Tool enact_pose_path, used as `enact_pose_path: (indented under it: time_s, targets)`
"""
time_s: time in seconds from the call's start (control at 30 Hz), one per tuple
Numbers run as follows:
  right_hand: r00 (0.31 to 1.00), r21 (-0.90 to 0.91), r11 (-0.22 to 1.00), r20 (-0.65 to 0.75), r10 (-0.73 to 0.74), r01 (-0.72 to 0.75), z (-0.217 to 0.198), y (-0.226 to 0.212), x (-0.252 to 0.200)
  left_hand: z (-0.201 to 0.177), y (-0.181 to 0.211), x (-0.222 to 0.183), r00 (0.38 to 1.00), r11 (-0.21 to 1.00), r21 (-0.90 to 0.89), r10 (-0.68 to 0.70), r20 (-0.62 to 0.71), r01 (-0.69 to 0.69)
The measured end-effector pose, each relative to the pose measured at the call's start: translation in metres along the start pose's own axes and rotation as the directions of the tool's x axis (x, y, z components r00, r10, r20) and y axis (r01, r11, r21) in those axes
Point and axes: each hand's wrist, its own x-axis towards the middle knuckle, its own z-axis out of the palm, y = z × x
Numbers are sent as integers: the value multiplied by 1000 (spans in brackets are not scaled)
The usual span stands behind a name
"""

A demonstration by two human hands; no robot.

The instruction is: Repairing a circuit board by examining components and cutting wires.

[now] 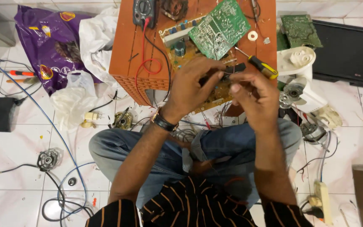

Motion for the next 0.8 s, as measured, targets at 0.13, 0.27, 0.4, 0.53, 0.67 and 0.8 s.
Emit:
enact_pose_path:
  time_s: [0.13, 0.27, 0.4, 0.53, 0.67, 0.8]
  targets:
    - [998, 132, 989, -4, 63, -62, 12, 5, -18, 1, 3, -15, 1000, 997, 70, -7, 17, 6]
    - [998, -57, 998, -59, 22, -26, 22, -3, -24, -1, 7, -24, 997, 997, 38, -71, 29, 70]
    - [986, -210, 976, -139, -92, 62, 30, -10, -22, -1, 12, -28, 1000, 996, 82, 22, 1, -22]
    - [989, -165, 984, -120, -91, 71, 32, -15, -18, -3, 18, -28, 1000, 997, 77, -20, -7, 21]
    - [986, -272, 954, -72, -152, 127, 29, -19, -18, -8, 18, -26, 997, 992, 102, -79, -3, 79]
    - [994, -139, 986, -43, -102, 95, 25, -16, -16, -3, 12, -17, 999, 981, 190, 34, 18, -37]
